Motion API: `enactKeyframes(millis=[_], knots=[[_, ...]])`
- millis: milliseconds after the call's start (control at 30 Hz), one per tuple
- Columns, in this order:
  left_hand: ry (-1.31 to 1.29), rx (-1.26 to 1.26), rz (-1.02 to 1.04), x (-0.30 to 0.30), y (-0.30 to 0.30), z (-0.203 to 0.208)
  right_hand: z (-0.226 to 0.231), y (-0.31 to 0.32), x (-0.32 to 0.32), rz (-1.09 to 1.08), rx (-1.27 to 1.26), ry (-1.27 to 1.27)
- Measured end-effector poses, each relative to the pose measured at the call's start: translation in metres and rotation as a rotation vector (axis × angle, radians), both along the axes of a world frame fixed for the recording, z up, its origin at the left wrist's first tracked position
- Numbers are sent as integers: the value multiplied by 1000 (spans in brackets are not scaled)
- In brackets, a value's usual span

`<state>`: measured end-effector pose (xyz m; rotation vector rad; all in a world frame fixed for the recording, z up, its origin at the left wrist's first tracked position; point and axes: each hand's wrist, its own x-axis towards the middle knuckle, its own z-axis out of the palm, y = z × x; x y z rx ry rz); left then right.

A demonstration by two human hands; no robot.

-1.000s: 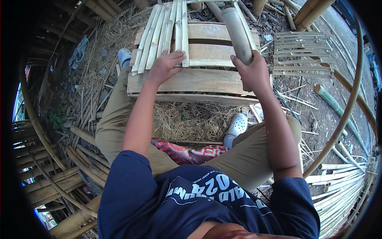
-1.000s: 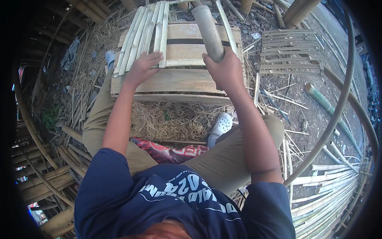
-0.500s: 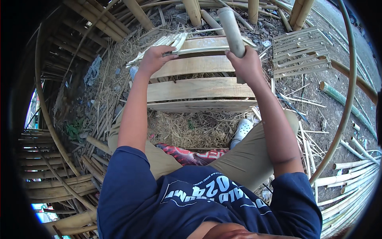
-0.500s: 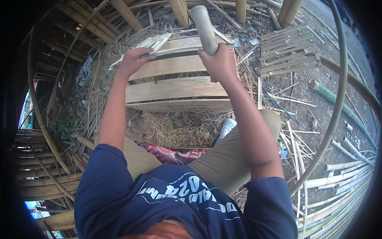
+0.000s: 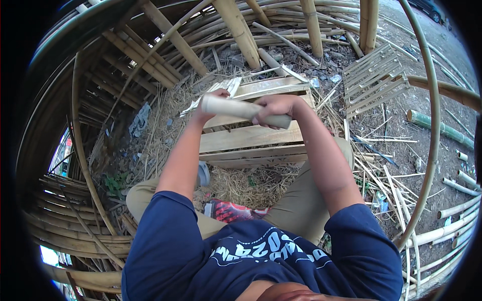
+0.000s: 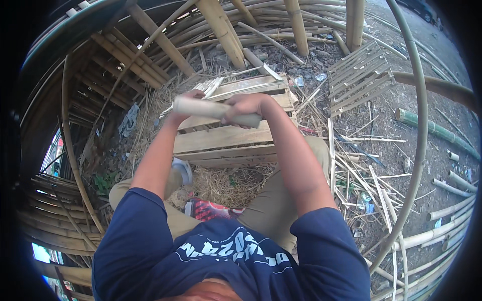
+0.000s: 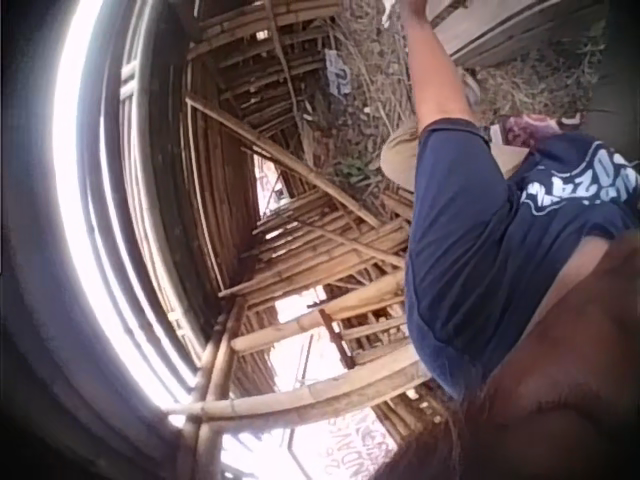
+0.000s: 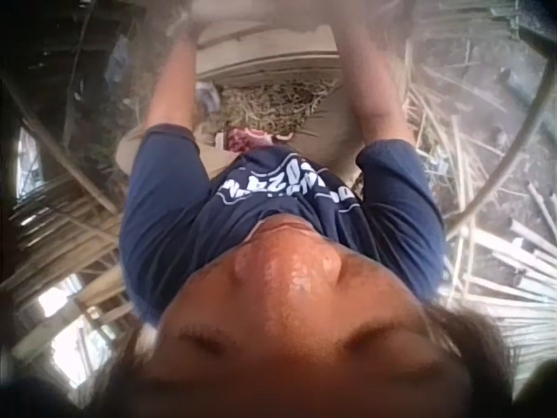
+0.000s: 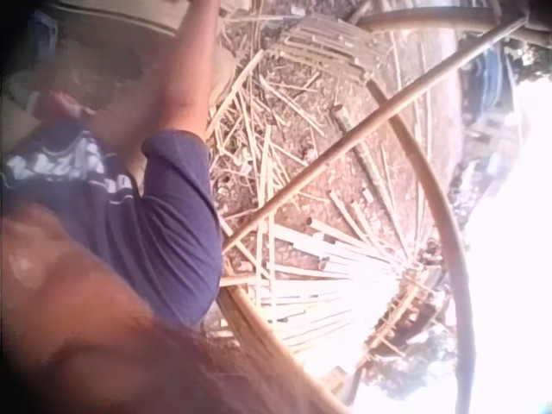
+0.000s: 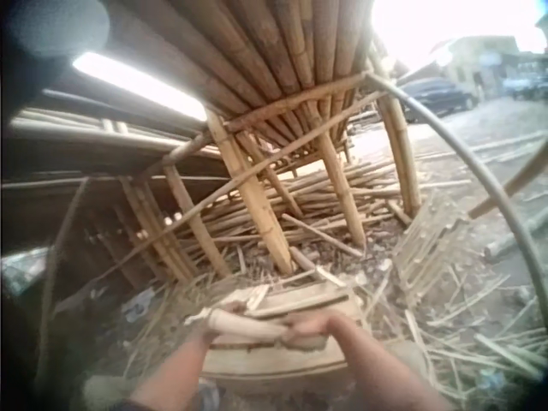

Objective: The person aligns bamboo slats onto a wooden frame and taps them into place using a bamboo mallet.

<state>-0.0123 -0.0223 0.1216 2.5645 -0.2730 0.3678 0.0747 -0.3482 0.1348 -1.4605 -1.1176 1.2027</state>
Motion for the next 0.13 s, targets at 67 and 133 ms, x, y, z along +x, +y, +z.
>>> enactKeyframes(millis=[67, 133], knots=[[108, -14, 231, 7, -6, -3, 0, -8, 8, 65, -75, -82], [78, -7, 159, 8, -1, -1, 0, -5, 14, 240, -309, -323]])
